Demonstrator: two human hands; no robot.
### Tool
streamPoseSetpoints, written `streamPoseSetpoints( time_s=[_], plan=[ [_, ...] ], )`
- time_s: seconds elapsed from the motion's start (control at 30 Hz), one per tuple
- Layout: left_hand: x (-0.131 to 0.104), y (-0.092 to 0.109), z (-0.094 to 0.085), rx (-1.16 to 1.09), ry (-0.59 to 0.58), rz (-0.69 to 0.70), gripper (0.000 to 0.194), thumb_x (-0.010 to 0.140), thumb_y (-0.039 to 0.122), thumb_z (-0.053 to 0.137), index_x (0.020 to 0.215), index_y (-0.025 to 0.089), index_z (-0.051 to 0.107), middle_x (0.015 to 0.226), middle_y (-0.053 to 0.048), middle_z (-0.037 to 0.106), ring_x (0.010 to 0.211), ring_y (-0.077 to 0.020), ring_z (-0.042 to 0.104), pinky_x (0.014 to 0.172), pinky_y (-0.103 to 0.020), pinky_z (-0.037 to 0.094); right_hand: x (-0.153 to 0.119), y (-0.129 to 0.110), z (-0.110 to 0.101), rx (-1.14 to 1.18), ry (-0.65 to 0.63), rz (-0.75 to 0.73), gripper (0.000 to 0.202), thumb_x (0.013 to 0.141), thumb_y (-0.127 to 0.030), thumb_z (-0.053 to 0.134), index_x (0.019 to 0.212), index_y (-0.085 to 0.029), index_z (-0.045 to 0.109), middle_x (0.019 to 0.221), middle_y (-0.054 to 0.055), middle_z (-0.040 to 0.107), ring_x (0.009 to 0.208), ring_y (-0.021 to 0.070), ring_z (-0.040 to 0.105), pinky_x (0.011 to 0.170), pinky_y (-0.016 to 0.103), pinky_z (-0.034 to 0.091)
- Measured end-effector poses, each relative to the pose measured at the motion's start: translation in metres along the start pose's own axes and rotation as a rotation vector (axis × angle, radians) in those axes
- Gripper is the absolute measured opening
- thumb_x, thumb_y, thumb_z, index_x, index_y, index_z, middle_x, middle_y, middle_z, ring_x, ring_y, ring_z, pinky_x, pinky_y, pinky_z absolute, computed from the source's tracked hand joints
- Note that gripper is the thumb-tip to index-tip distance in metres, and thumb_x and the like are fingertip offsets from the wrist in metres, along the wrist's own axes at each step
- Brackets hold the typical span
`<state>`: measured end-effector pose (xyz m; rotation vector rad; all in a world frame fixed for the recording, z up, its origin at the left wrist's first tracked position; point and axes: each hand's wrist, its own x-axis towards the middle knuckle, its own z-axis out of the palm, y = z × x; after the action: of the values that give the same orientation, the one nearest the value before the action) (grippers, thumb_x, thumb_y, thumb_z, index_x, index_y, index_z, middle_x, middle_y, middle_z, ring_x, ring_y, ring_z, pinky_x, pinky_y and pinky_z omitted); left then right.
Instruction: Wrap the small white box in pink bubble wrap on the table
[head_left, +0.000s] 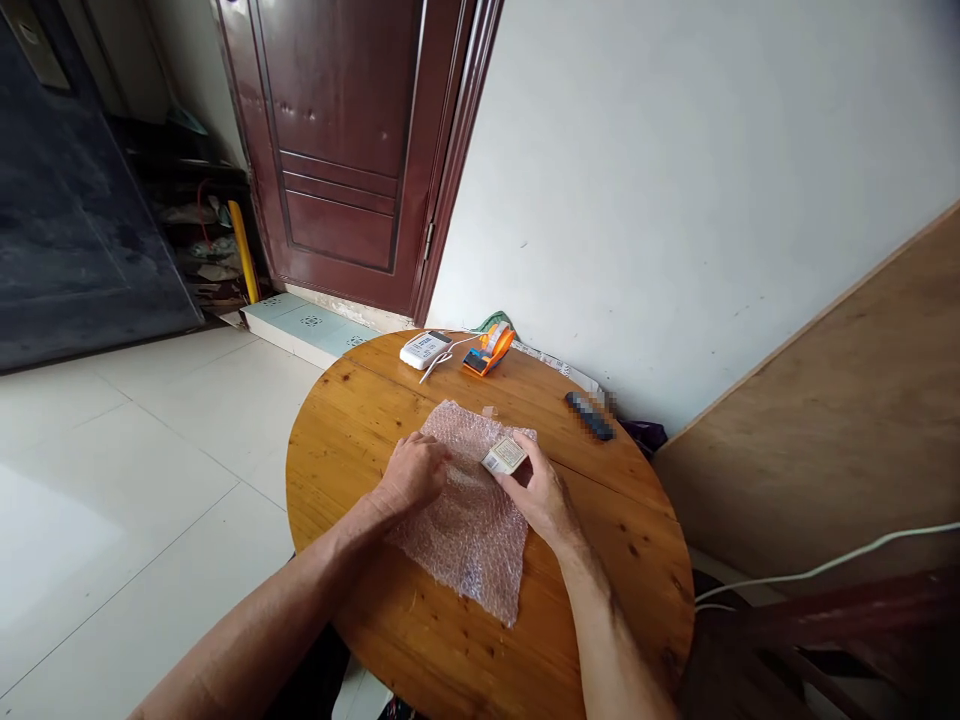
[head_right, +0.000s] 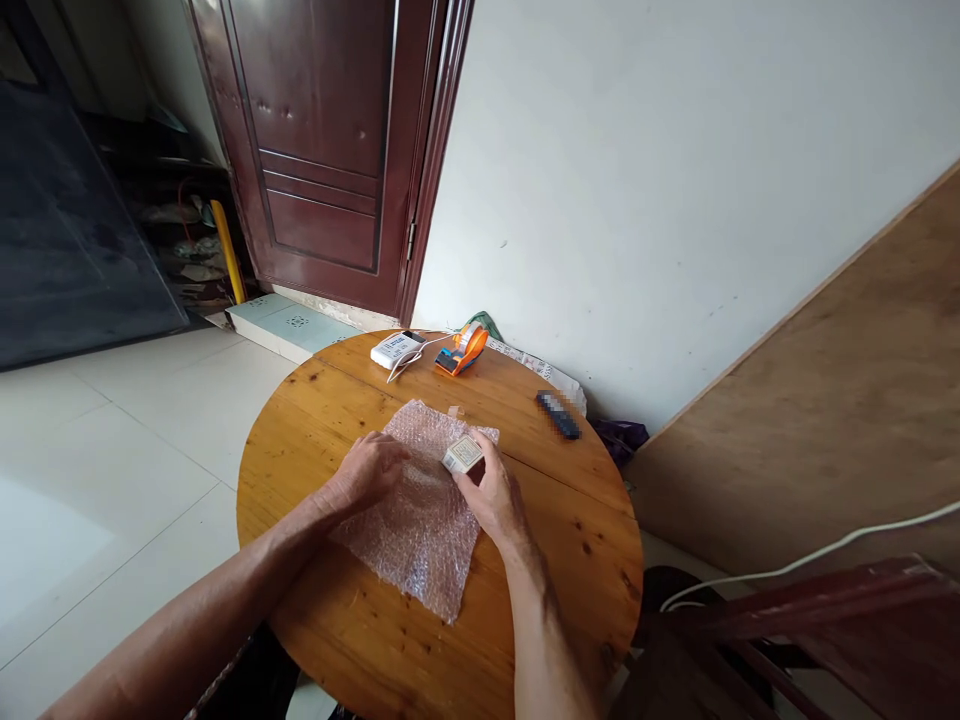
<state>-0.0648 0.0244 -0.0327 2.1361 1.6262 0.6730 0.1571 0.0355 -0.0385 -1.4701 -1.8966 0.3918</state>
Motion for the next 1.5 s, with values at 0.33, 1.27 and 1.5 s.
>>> streamPoseSetpoints(
  time_s=[0.33,1.27,1.5],
  plan=[
    [0.001,-0.001,0.0,0.126,-0.051,0.061,0.019,0.082,0.023,0.056,0.091,0.024,0.073,0.102,-0.005,0.067,0.102,-0.0238,0.057,0.092,-0.037,0.044,-0.011,-0.029,0.006,0.157,-0.281,-0.098,0.065,0.071,-0.017,0.066,0.135,-0.023,0.05,0.131,0.011,0.062,0.119,0.0264,0.059,0.104,0.045,0.046],
    [0.001,-0.007,-0.014,-0.11,0.091,0.008,0.024,0.082,0.011,0.054,0.094,0.018,0.073,0.098,-0.006,0.072,0.092,-0.0185,0.064,0.086,-0.03,0.048,-0.008,-0.027,0.008,0.055,-0.321,-0.104,0.048,0.07,-0.023,0.073,0.114,-0.023,0.055,0.108,0.006,0.068,0.099,0.0243,0.063,0.086,0.038,0.048],
    [-0.068,0.0,-0.058,0.154,-0.198,0.419,0.012,0.081,0.016,0.062,0.087,0.023,0.07,0.087,-0.001,0.07,0.089,-0.0209,0.062,0.086,-0.038,0.044,-0.007,-0.026,0.005,0.14,-0.343,-0.156,0.065,0.074,-0.04,0.074,0.132,-0.021,0.051,0.133,0.013,0.059,0.122,0.0299,0.055,0.103,0.046,0.043]
  ],
)
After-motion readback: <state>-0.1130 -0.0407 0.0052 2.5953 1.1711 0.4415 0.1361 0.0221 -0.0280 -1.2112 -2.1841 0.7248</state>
